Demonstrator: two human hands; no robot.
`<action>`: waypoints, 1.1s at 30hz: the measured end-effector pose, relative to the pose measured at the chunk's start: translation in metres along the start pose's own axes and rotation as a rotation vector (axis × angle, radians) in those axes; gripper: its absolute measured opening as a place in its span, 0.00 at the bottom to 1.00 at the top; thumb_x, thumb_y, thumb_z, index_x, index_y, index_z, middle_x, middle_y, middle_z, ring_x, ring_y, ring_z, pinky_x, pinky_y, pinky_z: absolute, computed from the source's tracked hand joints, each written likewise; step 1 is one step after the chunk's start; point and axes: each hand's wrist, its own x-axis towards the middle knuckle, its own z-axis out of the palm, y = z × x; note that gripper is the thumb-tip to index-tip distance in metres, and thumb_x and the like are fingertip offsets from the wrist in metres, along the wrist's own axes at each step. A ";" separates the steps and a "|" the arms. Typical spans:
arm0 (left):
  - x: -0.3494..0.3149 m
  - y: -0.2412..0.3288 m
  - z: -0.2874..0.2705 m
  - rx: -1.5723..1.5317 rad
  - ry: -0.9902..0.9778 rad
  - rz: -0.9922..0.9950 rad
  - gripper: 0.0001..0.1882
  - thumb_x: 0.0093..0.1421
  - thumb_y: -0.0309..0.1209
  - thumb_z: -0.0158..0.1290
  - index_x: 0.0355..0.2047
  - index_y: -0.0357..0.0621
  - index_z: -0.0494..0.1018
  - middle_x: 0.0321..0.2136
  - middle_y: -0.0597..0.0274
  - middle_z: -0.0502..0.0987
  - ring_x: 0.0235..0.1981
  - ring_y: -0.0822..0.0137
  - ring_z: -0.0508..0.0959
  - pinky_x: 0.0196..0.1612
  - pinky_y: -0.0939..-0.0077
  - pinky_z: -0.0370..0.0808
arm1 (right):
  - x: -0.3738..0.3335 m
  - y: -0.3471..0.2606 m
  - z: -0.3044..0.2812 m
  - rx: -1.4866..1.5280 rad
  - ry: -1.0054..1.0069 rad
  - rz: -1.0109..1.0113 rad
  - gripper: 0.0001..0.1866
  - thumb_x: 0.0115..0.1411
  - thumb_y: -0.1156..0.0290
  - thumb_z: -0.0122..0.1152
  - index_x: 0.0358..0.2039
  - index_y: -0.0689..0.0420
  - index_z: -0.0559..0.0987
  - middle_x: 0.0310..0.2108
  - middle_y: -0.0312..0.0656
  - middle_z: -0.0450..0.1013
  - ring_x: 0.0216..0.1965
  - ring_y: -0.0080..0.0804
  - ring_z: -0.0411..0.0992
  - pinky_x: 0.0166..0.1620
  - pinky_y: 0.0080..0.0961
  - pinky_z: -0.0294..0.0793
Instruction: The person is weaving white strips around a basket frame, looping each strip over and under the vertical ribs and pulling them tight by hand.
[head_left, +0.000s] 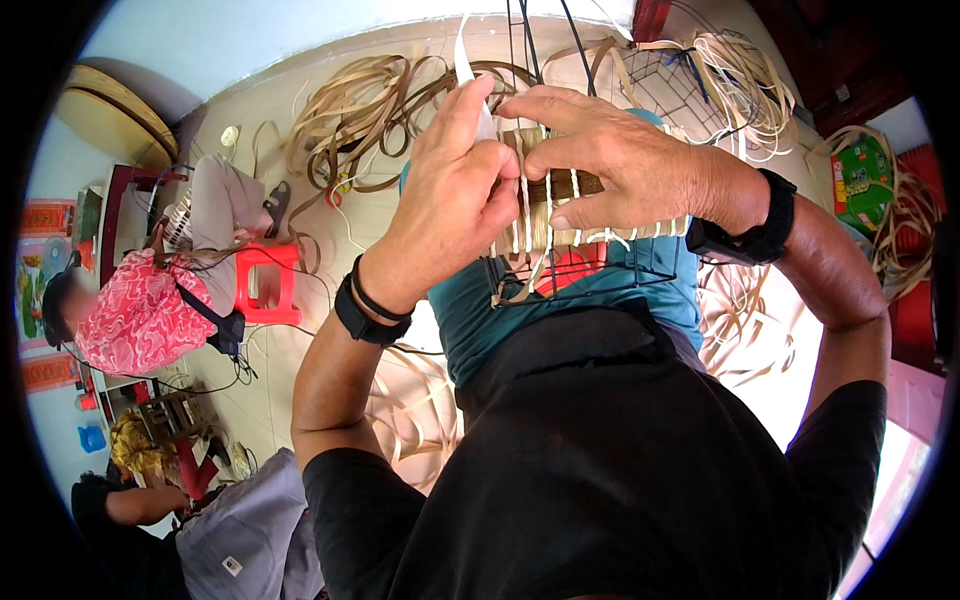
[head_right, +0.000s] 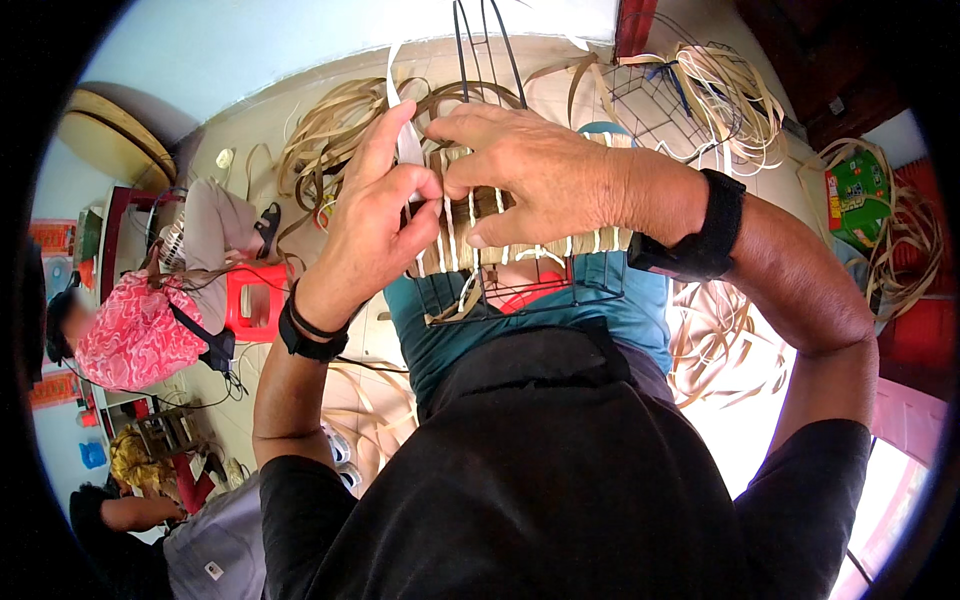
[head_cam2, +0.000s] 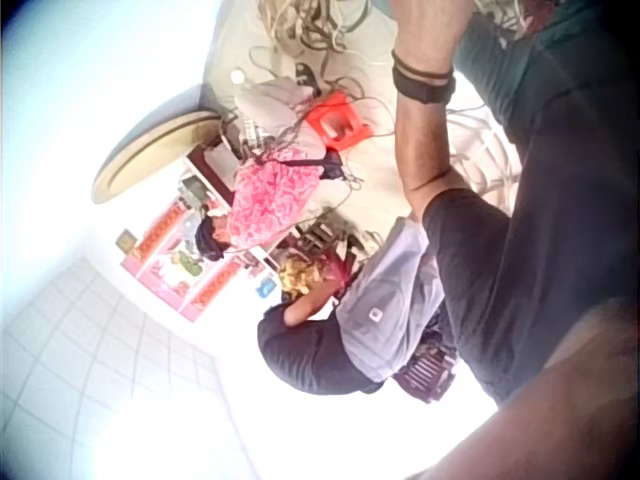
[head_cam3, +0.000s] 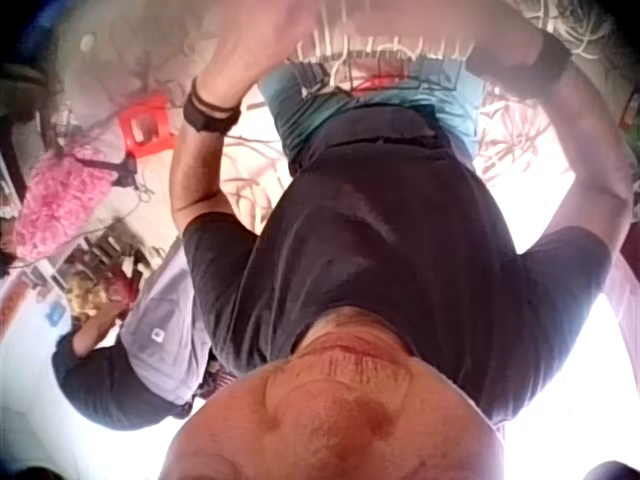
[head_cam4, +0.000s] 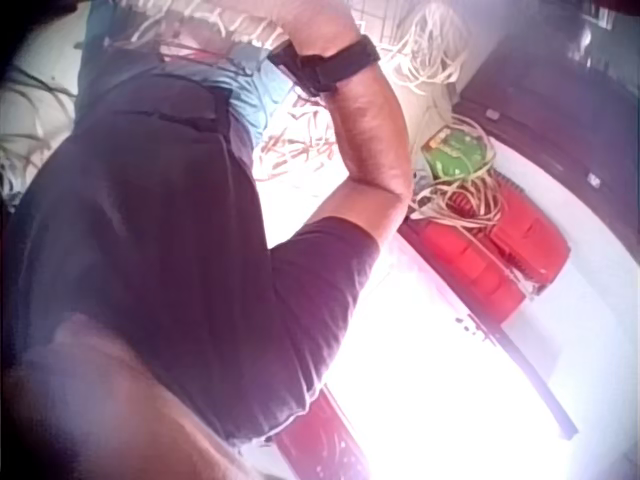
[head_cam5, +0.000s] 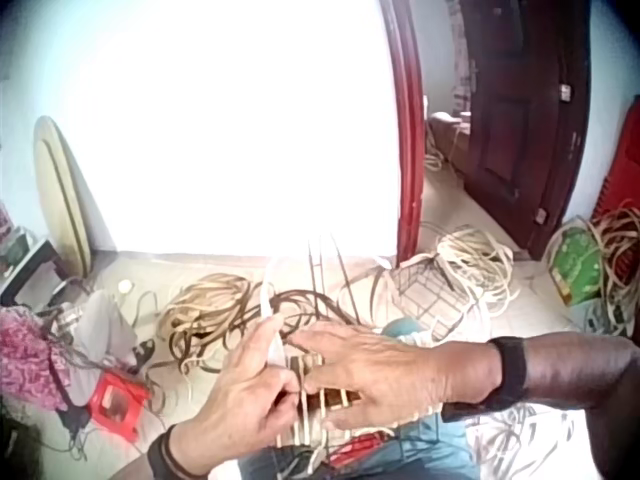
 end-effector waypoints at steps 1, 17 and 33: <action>-0.001 0.000 -0.001 -0.027 -0.001 -0.030 0.08 0.48 0.20 0.59 0.29 0.39 0.72 0.63 0.38 0.60 0.62 0.40 0.64 0.61 0.56 0.64 | 0.000 0.000 0.000 0.010 -0.005 0.009 0.22 0.44 0.74 0.71 0.42 0.56 0.78 0.65 0.54 0.58 0.68 0.55 0.53 0.66 0.48 0.56; 0.010 -0.003 -0.005 0.075 -0.092 -0.033 0.04 0.49 0.23 0.57 0.27 0.37 0.75 0.58 0.43 0.67 0.60 0.40 0.64 0.61 0.55 0.64 | -0.008 -0.012 -0.008 -0.255 0.066 -0.069 0.24 0.43 0.67 0.71 0.44 0.56 0.79 0.59 0.50 0.65 0.61 0.52 0.62 0.60 0.50 0.63; 0.002 0.003 -0.005 0.097 -0.047 -0.041 0.04 0.52 0.24 0.59 0.27 0.41 0.75 0.59 0.45 0.67 0.62 0.38 0.63 0.60 0.53 0.64 | 0.010 0.105 -0.073 -0.455 0.417 0.402 0.15 0.61 0.71 0.57 0.48 0.61 0.77 0.44 0.45 0.77 0.31 0.32 0.77 0.34 0.24 0.77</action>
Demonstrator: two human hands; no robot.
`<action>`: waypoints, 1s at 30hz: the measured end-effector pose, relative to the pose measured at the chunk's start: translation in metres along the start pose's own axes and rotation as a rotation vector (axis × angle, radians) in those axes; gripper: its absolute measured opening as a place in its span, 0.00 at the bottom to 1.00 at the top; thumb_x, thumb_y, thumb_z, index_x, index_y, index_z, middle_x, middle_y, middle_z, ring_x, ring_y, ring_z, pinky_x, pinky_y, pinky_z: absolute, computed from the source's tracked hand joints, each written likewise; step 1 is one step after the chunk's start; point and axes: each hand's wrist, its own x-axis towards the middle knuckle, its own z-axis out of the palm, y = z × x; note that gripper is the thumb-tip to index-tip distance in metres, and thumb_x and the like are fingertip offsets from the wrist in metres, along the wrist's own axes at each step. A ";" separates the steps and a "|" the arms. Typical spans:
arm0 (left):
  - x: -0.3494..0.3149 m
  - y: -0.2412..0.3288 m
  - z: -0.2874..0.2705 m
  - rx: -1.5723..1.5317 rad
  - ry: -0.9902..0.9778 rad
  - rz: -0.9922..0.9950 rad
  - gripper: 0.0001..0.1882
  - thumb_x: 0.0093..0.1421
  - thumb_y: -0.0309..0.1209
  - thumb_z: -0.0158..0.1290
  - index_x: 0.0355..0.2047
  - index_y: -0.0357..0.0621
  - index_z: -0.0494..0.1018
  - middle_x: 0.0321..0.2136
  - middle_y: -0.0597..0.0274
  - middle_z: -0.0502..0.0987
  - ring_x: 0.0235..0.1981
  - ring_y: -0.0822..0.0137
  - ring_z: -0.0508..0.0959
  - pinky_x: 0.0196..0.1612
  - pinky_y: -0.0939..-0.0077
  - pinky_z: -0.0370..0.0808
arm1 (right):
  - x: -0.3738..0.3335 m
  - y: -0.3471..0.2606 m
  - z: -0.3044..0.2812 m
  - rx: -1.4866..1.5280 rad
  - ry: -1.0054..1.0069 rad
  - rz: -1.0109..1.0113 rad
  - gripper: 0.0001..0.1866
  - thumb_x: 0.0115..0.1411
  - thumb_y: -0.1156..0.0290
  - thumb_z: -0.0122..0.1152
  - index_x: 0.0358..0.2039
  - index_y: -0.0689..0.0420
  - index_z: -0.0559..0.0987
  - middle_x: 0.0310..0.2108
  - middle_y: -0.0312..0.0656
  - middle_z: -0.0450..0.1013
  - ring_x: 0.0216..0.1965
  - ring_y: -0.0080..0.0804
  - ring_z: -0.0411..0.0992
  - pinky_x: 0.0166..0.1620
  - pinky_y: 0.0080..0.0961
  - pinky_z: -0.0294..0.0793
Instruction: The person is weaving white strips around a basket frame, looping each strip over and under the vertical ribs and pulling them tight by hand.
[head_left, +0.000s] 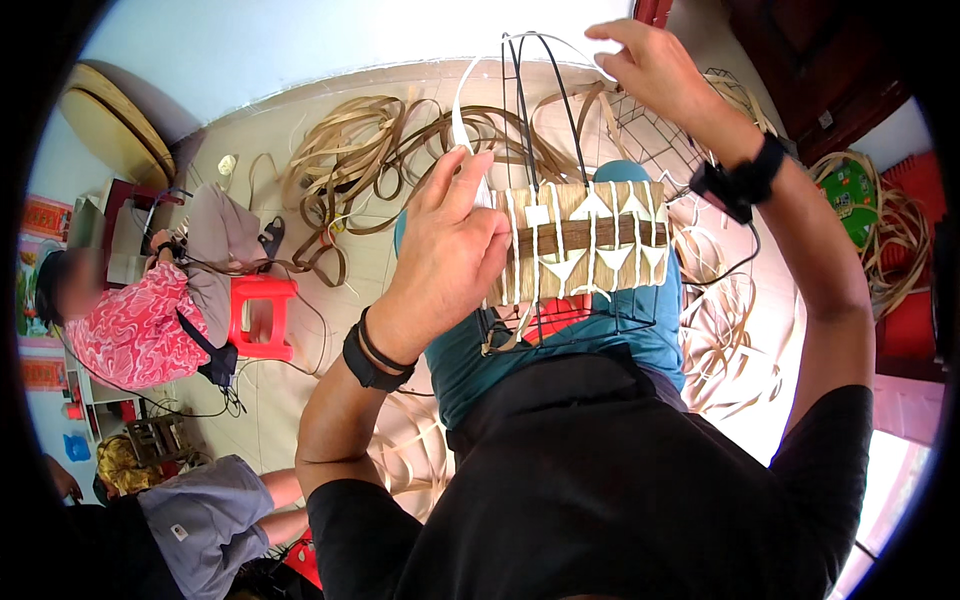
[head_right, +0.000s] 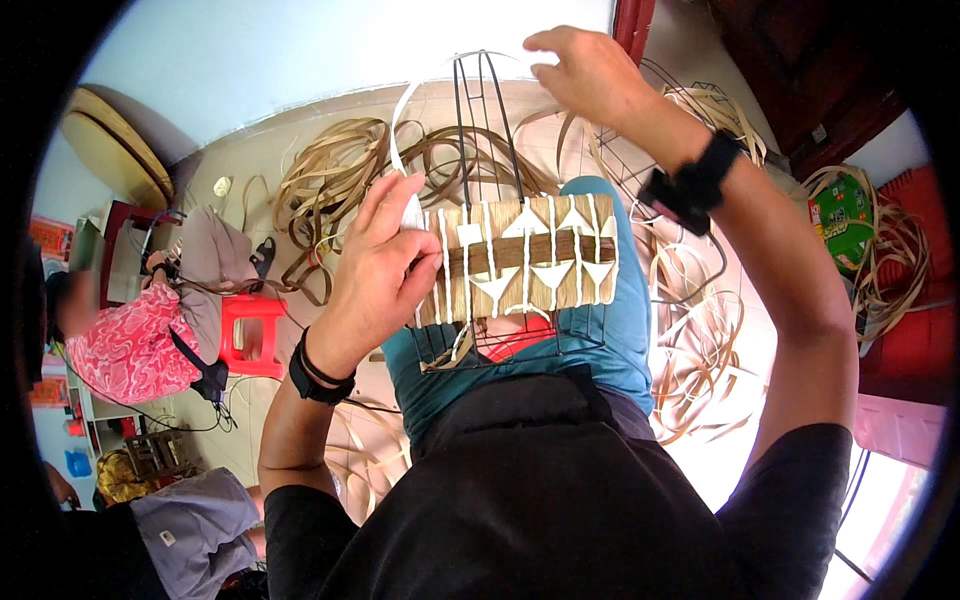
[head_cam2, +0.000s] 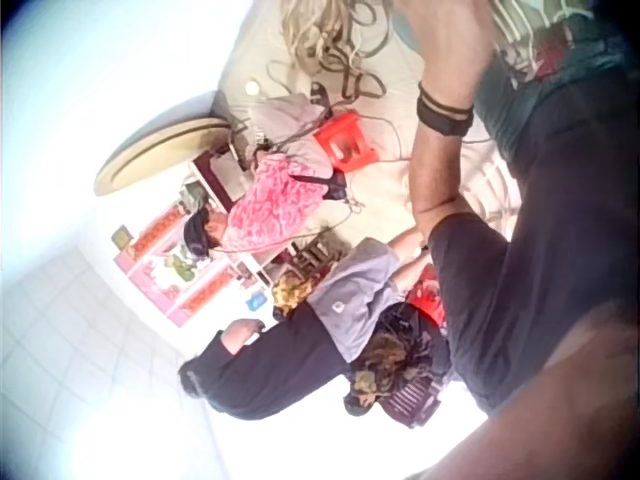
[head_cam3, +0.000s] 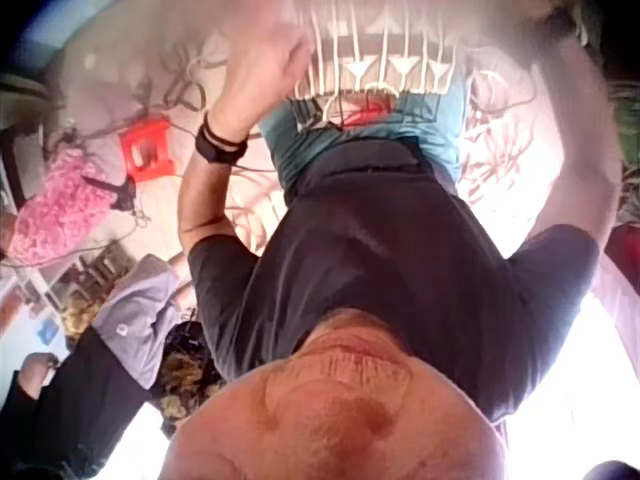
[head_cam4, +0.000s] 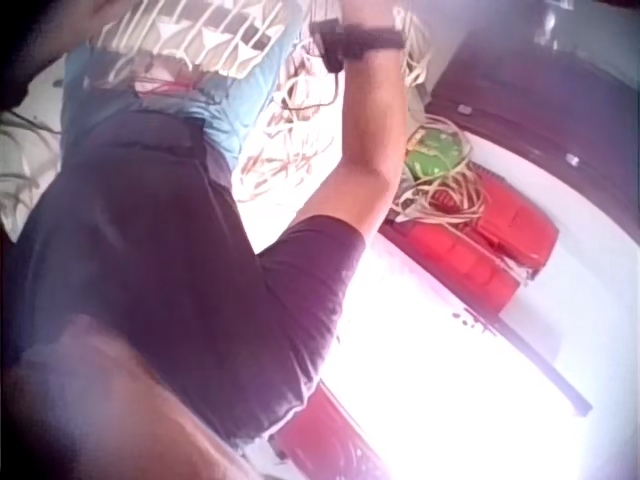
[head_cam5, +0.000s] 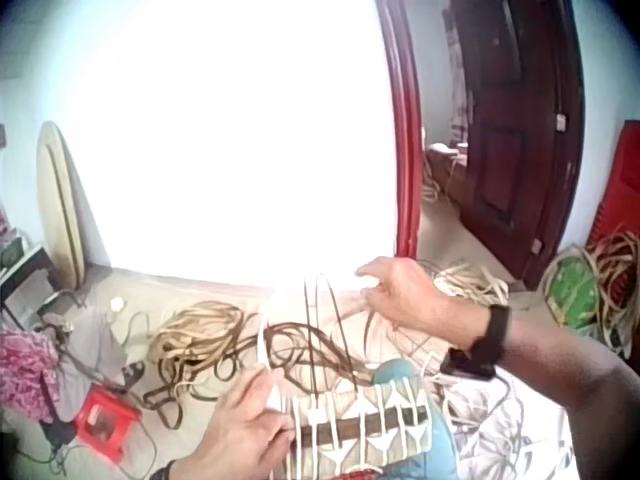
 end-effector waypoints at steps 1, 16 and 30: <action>0.003 0.001 0.001 -0.008 0.003 0.012 0.04 0.51 0.24 0.59 0.27 0.41 0.75 0.59 0.45 0.67 0.62 0.38 0.63 0.60 0.53 0.64 | 0.011 0.031 0.019 -0.075 0.012 -0.018 0.18 0.60 0.71 0.57 0.50 0.61 0.77 0.44 0.47 0.77 0.32 0.34 0.78 0.36 0.25 0.78; -0.003 -0.001 -0.002 -0.048 0.042 0.016 0.05 0.49 0.23 0.60 0.28 0.39 0.76 0.59 0.44 0.67 0.59 0.38 0.66 0.58 0.52 0.66 | 0.027 0.008 -0.005 0.683 -0.713 0.371 0.11 0.59 0.69 0.59 0.40 0.61 0.79 0.27 0.34 0.75 0.27 0.22 0.73 0.29 0.20 0.72; 0.005 0.006 -0.004 0.036 -0.043 0.039 0.03 0.52 0.23 0.57 0.25 0.38 0.74 0.58 0.40 0.66 0.59 0.39 0.65 0.59 0.54 0.65 | -0.025 -0.087 -0.075 0.828 -0.998 0.154 0.13 0.63 0.73 0.51 0.46 0.62 0.77 0.35 0.39 0.76 0.27 0.22 0.78 0.25 0.14 0.73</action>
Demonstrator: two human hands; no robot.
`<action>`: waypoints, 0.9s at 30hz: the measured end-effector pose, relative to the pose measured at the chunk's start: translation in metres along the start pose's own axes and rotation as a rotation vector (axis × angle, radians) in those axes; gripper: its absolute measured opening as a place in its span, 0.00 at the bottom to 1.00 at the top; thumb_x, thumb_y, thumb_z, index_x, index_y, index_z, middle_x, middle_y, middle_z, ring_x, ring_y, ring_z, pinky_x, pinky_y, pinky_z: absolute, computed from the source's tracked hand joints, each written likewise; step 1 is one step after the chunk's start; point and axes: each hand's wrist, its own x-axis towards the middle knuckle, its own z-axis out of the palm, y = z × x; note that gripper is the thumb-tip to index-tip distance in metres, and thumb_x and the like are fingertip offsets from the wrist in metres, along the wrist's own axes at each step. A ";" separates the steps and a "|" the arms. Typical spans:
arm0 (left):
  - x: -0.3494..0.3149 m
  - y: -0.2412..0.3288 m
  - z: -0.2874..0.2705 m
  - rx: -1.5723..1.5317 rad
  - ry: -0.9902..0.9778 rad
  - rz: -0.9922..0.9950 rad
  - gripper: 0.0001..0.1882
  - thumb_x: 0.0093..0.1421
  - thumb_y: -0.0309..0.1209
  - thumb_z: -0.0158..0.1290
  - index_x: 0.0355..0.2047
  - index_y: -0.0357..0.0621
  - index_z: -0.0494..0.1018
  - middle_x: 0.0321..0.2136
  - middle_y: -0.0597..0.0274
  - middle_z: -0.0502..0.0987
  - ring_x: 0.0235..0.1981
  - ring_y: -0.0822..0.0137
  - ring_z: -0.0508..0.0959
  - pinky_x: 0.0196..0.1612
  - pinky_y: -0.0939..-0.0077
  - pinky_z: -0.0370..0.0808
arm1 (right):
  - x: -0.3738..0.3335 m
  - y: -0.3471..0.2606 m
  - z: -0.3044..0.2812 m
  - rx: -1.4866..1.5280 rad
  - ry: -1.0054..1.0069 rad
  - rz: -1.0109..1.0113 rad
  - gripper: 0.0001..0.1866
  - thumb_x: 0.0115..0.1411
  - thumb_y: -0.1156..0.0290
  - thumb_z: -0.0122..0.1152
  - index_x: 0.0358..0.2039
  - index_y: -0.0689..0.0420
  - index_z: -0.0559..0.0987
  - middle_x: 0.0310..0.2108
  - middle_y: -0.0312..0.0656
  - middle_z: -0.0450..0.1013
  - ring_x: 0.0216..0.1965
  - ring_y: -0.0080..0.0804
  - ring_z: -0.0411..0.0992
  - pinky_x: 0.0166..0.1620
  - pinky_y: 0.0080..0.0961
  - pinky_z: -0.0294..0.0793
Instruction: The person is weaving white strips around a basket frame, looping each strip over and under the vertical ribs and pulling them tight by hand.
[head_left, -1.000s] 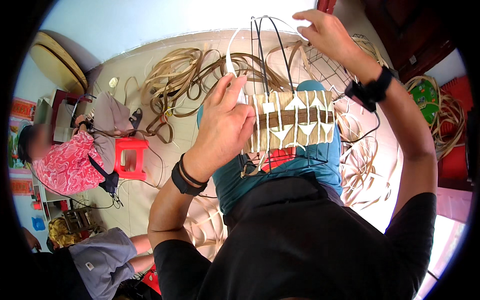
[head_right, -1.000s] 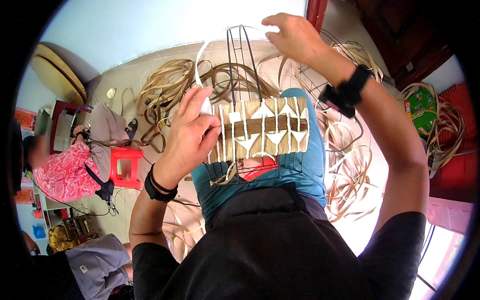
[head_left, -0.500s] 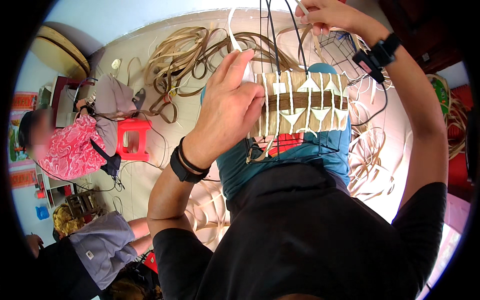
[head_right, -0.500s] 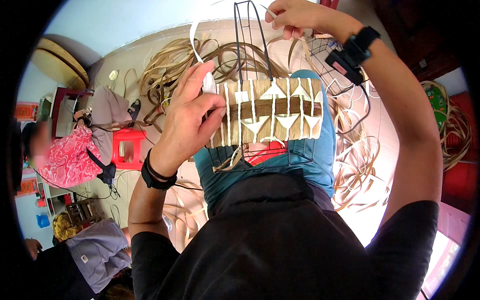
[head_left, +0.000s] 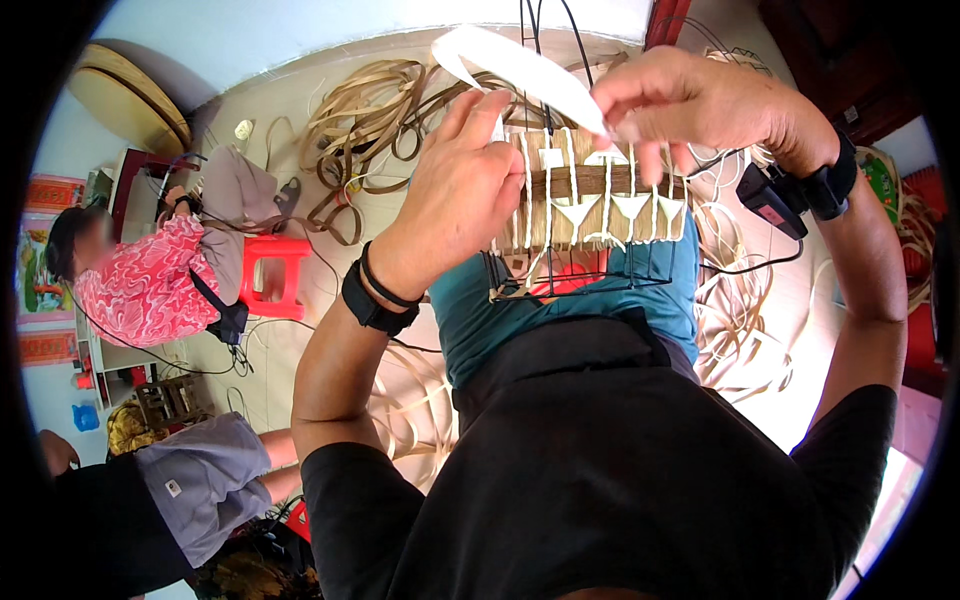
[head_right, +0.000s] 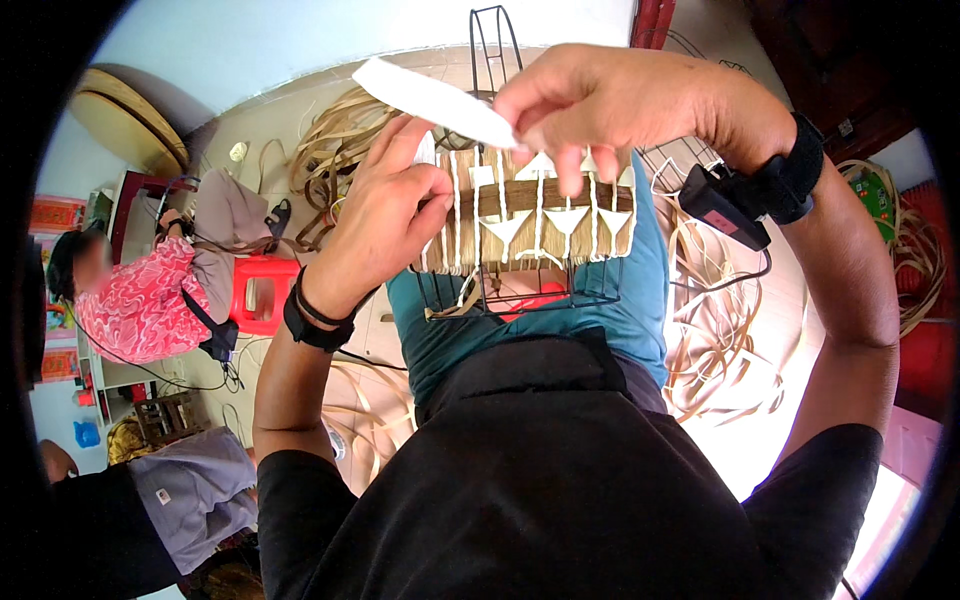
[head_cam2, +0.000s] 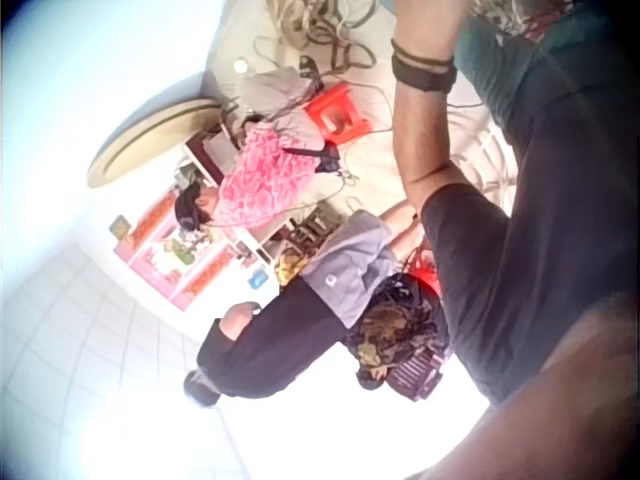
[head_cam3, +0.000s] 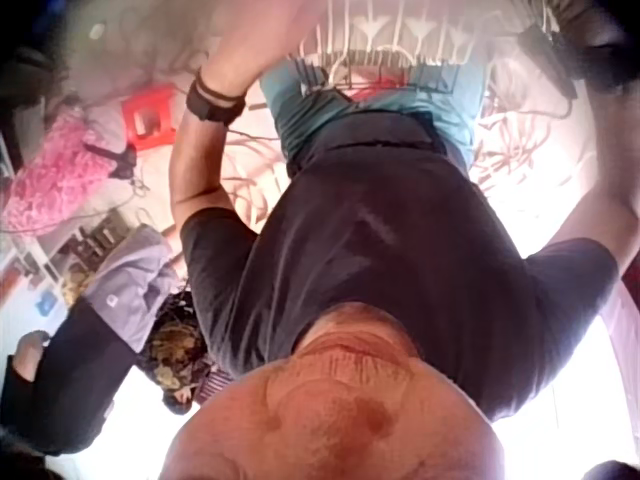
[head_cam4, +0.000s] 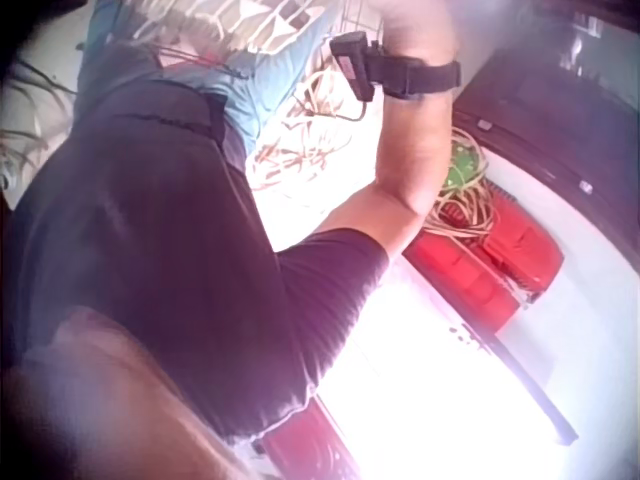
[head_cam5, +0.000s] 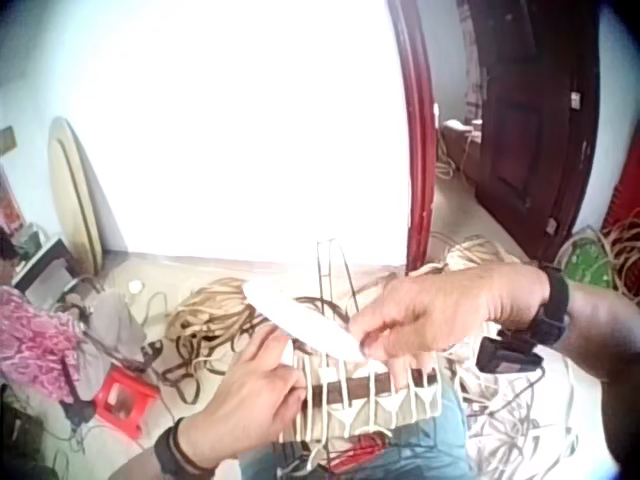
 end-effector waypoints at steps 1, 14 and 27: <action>0.000 0.000 0.000 0.016 -0.002 -0.005 0.03 0.51 0.24 0.57 0.25 0.38 0.75 0.57 0.41 0.67 0.59 0.39 0.65 0.58 0.52 0.66 | -0.001 -0.008 0.001 -0.086 -0.064 0.018 0.11 0.64 0.73 0.51 0.44 0.62 0.77 0.33 0.38 0.76 0.26 0.22 0.77 0.25 0.14 0.72; -0.003 -0.001 0.005 -0.032 0.008 -0.039 0.04 0.51 0.23 0.58 0.26 0.39 0.73 0.58 0.39 0.66 0.55 0.39 0.69 0.56 0.56 0.68 | 0.019 0.023 0.019 0.034 0.220 0.178 0.12 0.59 0.66 0.58 0.40 0.59 0.78 0.24 0.33 0.74 0.20 0.17 0.70 0.23 0.14 0.66; 0.001 -0.007 0.007 -0.087 0.062 -0.016 0.06 0.50 0.21 0.58 0.26 0.39 0.71 0.56 0.39 0.68 0.50 0.42 0.73 0.52 0.57 0.70 | 0.052 0.091 -0.037 -0.547 0.935 0.039 0.25 0.60 0.77 0.52 0.60 0.55 0.72 0.29 0.38 0.76 0.26 0.22 0.75 0.31 0.20 0.75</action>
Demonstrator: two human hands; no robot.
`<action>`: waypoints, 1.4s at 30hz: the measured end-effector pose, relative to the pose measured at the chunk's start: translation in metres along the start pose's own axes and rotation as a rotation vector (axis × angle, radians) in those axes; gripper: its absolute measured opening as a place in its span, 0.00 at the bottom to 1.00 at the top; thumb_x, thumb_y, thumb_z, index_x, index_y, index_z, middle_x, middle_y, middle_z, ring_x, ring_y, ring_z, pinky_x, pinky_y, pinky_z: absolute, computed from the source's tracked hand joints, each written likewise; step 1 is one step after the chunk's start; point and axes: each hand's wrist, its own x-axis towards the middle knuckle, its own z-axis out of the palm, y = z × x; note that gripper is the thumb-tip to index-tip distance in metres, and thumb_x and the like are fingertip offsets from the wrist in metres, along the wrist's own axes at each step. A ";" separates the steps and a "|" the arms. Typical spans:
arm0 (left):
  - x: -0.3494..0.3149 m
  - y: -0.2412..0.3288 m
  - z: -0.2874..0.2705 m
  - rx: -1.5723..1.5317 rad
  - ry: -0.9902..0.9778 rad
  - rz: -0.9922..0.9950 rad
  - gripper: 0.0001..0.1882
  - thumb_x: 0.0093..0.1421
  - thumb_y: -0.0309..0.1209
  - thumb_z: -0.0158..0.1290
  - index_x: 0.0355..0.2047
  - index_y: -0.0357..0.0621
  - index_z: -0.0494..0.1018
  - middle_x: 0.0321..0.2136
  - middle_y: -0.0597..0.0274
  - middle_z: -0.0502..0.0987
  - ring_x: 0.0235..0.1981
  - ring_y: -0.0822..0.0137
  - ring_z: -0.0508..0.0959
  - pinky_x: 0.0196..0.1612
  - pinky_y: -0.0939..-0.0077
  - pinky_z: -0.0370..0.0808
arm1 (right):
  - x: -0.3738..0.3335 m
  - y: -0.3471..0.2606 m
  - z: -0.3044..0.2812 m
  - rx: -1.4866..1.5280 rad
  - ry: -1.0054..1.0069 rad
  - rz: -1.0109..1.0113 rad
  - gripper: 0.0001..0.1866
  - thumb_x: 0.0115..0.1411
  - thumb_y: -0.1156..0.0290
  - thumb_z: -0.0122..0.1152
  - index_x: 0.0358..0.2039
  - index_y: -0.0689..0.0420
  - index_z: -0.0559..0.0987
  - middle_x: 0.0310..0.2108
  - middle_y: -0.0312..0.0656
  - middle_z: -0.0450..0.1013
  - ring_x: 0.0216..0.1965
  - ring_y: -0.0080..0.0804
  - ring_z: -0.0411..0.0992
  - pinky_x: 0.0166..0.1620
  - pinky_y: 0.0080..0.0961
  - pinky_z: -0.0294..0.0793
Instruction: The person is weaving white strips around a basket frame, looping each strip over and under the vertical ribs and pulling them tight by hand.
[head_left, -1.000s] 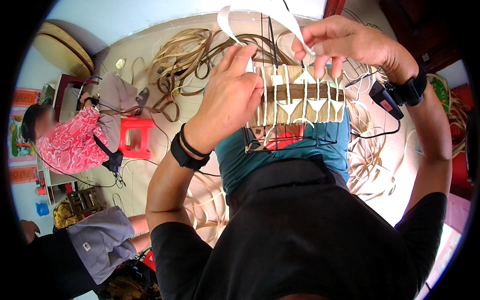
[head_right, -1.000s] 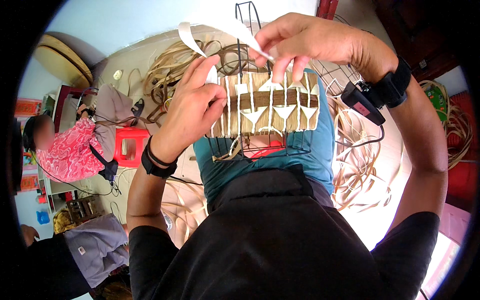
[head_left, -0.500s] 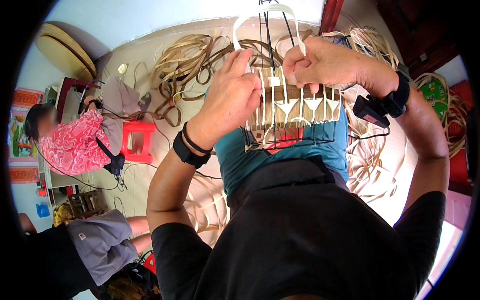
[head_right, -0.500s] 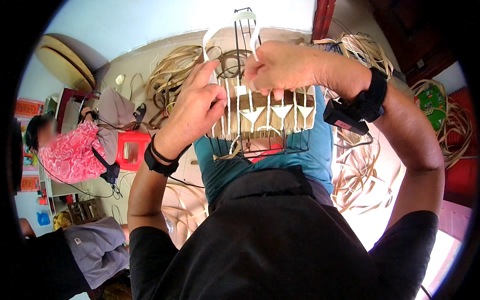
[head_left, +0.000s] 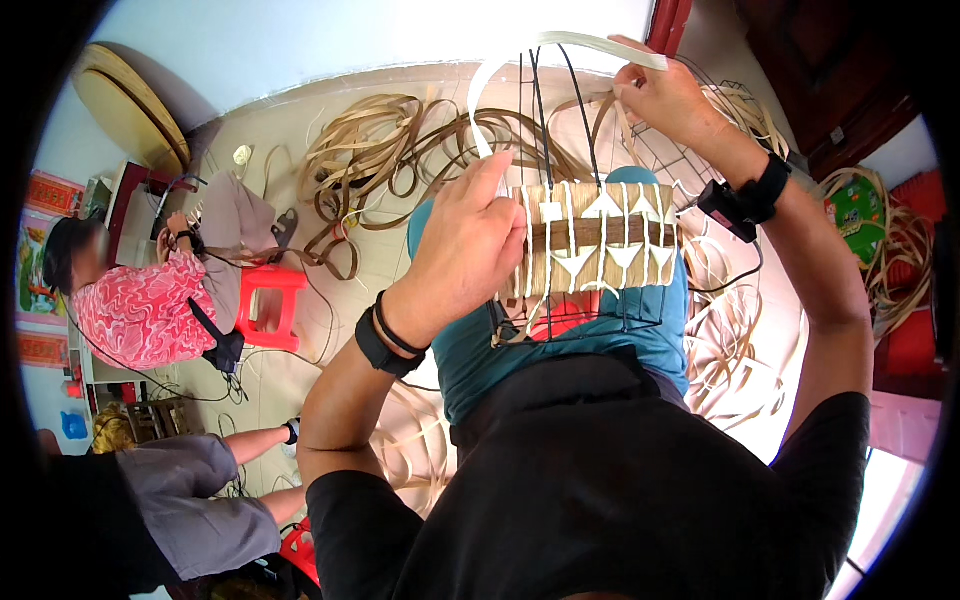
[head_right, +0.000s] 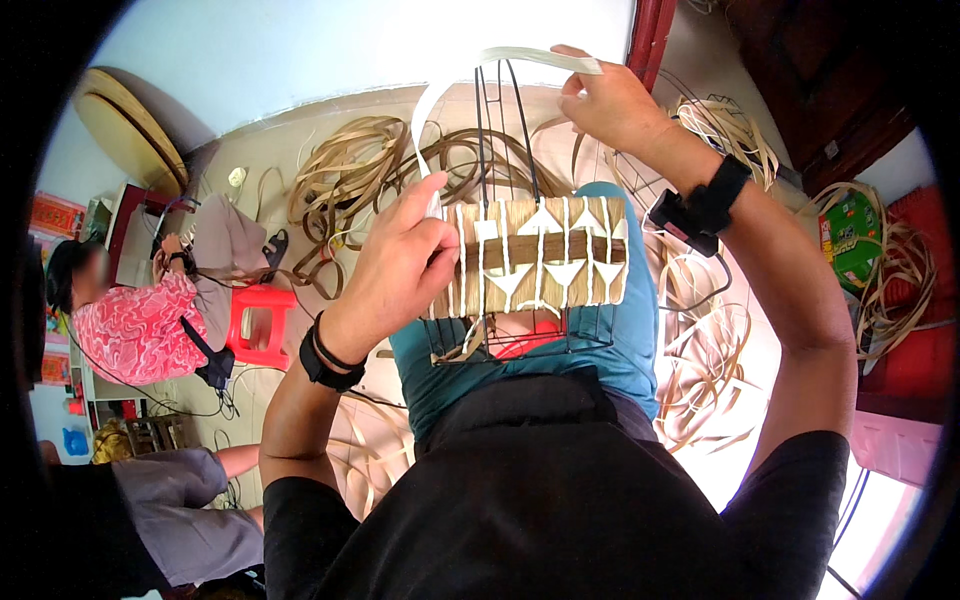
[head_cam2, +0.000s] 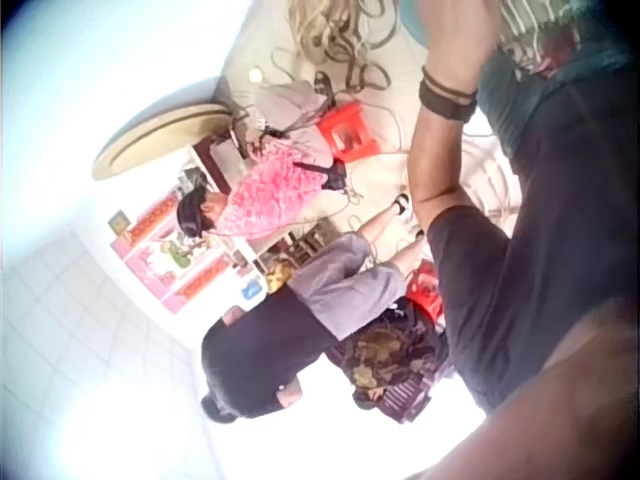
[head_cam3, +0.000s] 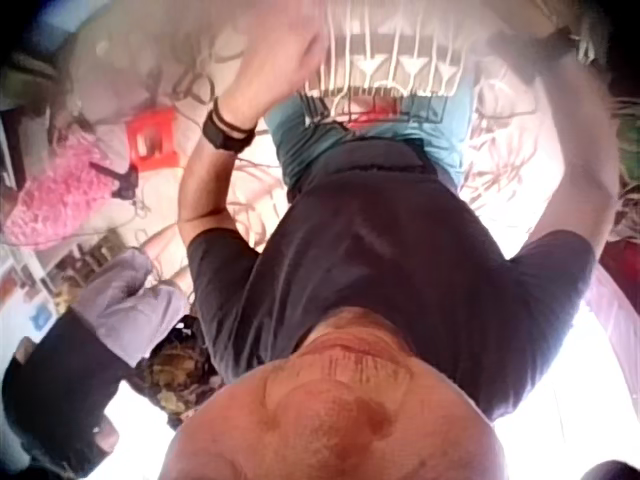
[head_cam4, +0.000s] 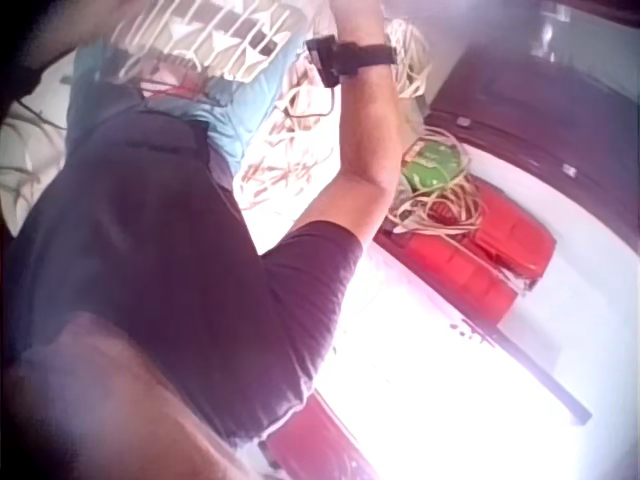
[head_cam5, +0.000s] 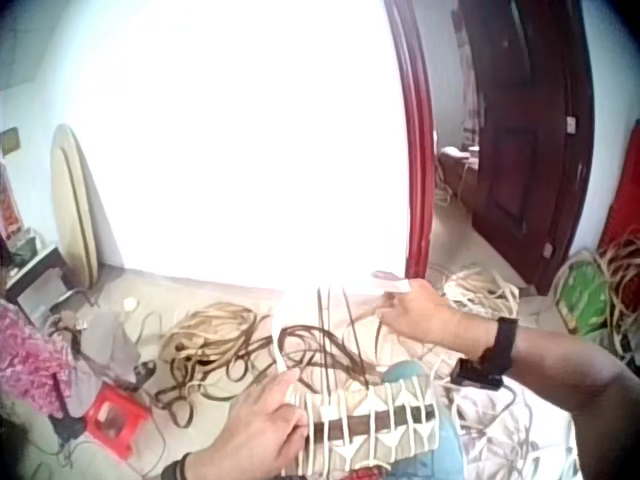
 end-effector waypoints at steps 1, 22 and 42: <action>0.001 0.000 -0.001 0.003 0.001 -0.002 0.06 0.50 0.21 0.58 0.26 0.39 0.71 0.56 0.39 0.68 0.50 0.42 0.73 0.52 0.57 0.70 | 0.001 -0.002 -0.002 0.245 -0.018 0.077 0.25 0.61 0.77 0.51 0.60 0.54 0.72 0.32 0.38 0.77 0.28 0.21 0.75 0.31 0.18 0.75; 0.012 -0.009 -0.007 0.021 -0.037 -0.020 0.05 0.49 0.22 0.58 0.25 0.40 0.73 0.59 0.38 0.64 0.59 0.36 0.66 0.59 0.54 0.65 | -0.019 -0.054 -0.034 0.835 -0.757 -0.121 0.22 0.60 0.72 0.54 0.56 0.59 0.76 0.34 0.37 0.78 0.22 0.14 0.68 0.25 0.11 0.65; -0.003 0.011 -0.009 0.057 -0.144 0.014 0.04 0.51 0.23 0.58 0.26 0.39 0.73 0.59 0.39 0.65 0.61 0.37 0.63 0.61 0.53 0.64 | -0.054 -0.087 0.013 0.819 -0.287 -0.111 0.07 0.59 0.80 0.62 0.38 0.64 0.76 0.30 0.30 0.72 0.31 0.12 0.70 0.32 0.12 0.72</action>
